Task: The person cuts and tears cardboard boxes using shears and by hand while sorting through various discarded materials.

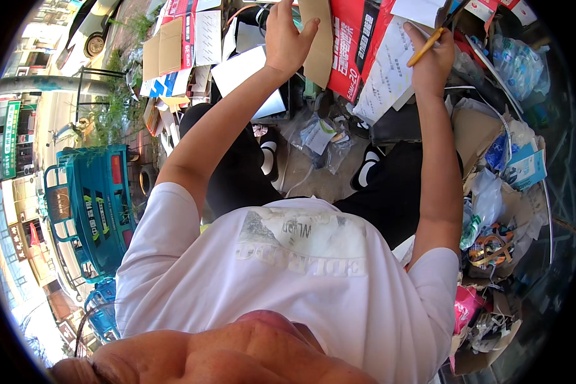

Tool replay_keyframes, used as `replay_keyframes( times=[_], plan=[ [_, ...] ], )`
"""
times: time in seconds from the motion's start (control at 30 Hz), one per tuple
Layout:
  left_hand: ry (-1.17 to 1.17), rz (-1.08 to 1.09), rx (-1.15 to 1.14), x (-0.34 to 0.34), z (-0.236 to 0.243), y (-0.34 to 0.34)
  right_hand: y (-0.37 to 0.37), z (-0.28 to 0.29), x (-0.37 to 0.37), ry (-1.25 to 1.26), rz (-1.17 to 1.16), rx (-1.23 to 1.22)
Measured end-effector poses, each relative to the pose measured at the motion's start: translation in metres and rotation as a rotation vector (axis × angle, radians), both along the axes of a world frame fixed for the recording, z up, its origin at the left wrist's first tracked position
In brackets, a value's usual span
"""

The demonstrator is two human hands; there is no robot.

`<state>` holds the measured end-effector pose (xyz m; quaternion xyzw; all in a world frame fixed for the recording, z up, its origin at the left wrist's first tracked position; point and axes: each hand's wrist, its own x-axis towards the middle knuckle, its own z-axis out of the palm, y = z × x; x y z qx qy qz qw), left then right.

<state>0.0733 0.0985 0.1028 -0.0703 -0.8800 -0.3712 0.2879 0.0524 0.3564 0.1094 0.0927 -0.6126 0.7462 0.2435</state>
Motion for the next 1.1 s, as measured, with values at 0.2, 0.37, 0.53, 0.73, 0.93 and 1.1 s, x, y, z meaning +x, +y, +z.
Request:
replay_keyframes(
  times=[0.2,0.37,0.53,0.73,0.93,1.1],
  plan=[
    [-0.036,0.079,0.069,-0.018,-0.05,-0.003,0.001,0.004,0.005,-0.01,0.106,-0.086],
    [0.028,0.141,0.059,-0.024,-0.038,-0.003,0.002,0.001,0.005,-0.056,0.202,-0.19],
    [0.07,0.154,-0.004,-0.026,-0.03,0.0,0.015,-0.015,-0.006,0.069,0.119,0.128],
    [-0.191,-0.13,0.826,-0.041,-0.005,-0.052,0.038,0.016,-0.016,-0.063,0.154,-0.289],
    [-0.454,-0.71,1.174,-0.054,0.048,-0.1,0.071,-0.001,-0.022,-0.137,0.209,-0.305],
    [0.177,0.214,-0.157,-0.075,0.011,-0.089,0.042,-0.007,-0.029,-0.19,0.088,-0.394]
  ],
)
